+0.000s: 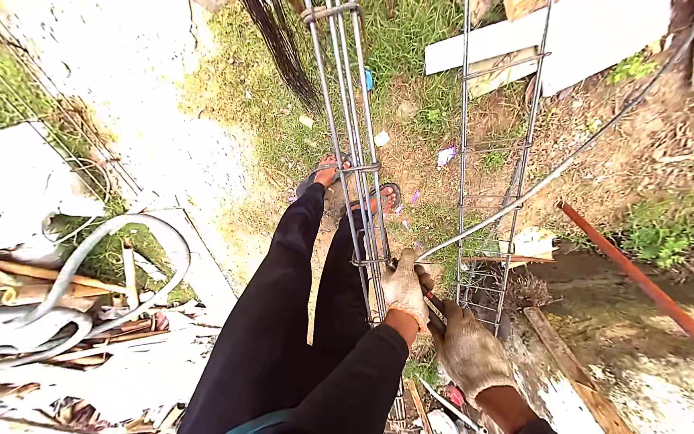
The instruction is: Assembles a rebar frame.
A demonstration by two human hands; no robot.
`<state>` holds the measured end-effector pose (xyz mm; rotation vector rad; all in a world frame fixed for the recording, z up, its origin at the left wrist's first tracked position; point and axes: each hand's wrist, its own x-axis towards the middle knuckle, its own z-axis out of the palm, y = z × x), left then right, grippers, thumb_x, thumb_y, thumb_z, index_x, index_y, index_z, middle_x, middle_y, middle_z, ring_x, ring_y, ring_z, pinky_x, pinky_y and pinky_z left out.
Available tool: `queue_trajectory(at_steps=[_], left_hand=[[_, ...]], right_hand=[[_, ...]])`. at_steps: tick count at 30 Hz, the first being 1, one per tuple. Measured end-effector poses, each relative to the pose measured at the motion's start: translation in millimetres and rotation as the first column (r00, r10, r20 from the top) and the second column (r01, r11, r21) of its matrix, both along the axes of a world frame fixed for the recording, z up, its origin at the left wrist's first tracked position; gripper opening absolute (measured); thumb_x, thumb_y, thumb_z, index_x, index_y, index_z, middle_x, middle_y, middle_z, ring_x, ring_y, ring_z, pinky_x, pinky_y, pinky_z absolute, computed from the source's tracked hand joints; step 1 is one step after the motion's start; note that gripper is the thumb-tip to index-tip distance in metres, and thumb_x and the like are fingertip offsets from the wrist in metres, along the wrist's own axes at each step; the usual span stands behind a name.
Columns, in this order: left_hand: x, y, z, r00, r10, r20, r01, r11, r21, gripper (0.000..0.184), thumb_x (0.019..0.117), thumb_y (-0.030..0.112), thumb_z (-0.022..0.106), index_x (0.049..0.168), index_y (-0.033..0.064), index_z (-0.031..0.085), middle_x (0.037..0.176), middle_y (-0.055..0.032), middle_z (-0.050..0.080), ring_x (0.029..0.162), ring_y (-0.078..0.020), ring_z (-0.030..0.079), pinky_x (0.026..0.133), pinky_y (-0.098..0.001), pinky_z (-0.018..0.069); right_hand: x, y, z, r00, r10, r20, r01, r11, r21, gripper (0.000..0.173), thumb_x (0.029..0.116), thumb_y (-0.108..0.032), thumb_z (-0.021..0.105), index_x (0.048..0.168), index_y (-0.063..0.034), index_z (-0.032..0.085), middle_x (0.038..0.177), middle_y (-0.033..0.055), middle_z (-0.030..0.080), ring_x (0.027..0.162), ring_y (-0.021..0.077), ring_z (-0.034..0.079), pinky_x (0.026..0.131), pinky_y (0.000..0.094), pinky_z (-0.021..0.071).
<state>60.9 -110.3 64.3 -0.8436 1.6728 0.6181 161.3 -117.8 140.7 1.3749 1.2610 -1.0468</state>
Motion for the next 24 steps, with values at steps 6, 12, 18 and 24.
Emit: queue_trajectory(at_steps=[6,12,18,24], left_hand=[[-7,-29,1,0.960,0.059,0.274,-0.117,0.973,0.199,0.035,0.1034,0.035,0.059,0.126,0.0091,0.059,0.104,-0.0116,0.067,0.082,-0.0219,0.065,0.071,-0.0382,0.0565],[-10,-36,5,0.910,0.053,0.411,-0.170,0.952,0.254,0.042,0.1050,0.048,0.049,0.116,0.0106,0.066,0.098,-0.0101,0.071,0.082,-0.0219,0.069,0.070,-0.0391,0.0590],[6,-20,6,0.944,0.207,0.258,-0.251,0.956,0.151,0.026,0.1041,0.031,0.053,0.088,0.0115,0.054,0.062,-0.0024,0.051,0.052,-0.0174,0.055,0.054,-0.0362,0.0542],[19,-6,13,0.987,0.147,0.060,-0.149,0.988,0.034,0.018,0.1010,0.025,0.060,0.092,0.0093,0.057,0.066,-0.0038,0.052,0.052,-0.0174,0.055,0.053,-0.0348,0.0539]], right_hand=[[23,37,-23,0.918,-0.375,-0.126,0.299,0.867,-0.399,0.035,0.0967,-0.044,0.062,0.107,-0.0106,0.065,0.084,0.0099,0.065,0.077,0.0261,0.065,0.072,0.0509,0.0538],[53,42,-46,0.453,-0.860,0.233,0.615,0.113,-0.780,0.024,0.0968,-0.035,0.061,0.105,-0.0124,0.062,0.074,0.0031,0.060,0.055,0.0148,0.059,0.051,0.0340,0.0553],[40,44,-33,0.772,-0.630,-0.083,0.504,0.686,-0.525,0.043,0.0819,-0.045,0.080,0.108,-0.0127,0.069,0.082,0.0076,0.071,0.067,0.0212,0.070,0.062,0.0421,0.0604],[1,-9,-1,0.986,0.163,0.011,-0.157,0.924,0.350,0.063,0.0765,-0.026,0.081,0.133,-0.0055,0.061,0.112,0.0218,0.069,0.101,0.0447,0.068,0.076,0.0617,0.0548]])
